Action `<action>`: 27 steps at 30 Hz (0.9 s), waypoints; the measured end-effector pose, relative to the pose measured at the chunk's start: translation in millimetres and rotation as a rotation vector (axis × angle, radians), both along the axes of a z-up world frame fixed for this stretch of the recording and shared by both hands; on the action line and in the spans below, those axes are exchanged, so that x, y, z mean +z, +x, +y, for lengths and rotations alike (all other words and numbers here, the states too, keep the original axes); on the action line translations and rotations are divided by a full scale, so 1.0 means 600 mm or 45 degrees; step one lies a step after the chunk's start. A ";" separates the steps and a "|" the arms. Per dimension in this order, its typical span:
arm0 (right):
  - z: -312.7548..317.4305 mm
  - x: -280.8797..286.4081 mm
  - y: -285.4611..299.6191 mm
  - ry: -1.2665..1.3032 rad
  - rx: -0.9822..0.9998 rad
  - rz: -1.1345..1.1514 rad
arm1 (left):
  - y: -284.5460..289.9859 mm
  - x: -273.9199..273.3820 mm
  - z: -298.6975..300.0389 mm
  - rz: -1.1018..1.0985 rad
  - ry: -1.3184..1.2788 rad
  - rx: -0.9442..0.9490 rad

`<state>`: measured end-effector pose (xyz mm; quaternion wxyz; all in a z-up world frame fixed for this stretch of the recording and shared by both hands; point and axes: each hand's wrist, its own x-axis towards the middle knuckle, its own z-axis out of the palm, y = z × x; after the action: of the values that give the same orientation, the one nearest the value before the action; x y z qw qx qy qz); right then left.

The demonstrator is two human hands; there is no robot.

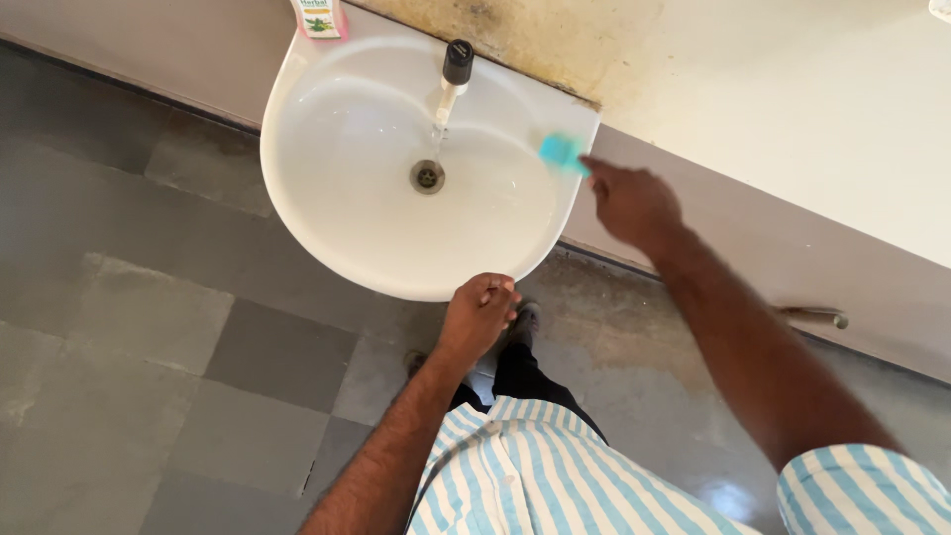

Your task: The person scrubs a white wall-mounted sink with a teal brush, repeatedly rinsing the brush under running water and wiping the basin and faucet area. A pink soap dispenser is moved aside during the process.

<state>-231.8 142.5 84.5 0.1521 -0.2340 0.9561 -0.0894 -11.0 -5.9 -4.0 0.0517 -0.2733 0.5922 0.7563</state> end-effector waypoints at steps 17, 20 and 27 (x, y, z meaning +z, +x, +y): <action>-0.067 -0.041 0.078 0.176 0.188 -0.171 | -0.034 -0.002 -0.053 -0.086 -0.106 0.345; -0.066 -0.067 0.002 0.034 0.168 -0.151 | -0.070 -0.011 -0.063 -0.109 -0.093 0.404; -0.098 -0.176 0.001 -0.691 -0.400 -0.913 | -0.169 -0.096 -0.136 0.131 0.206 0.697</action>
<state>-231.5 83.7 -21.0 0.3907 -0.0724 0.8091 -0.4330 -112.4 -87.7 -61.4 -0.1628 -0.3793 0.4361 0.7996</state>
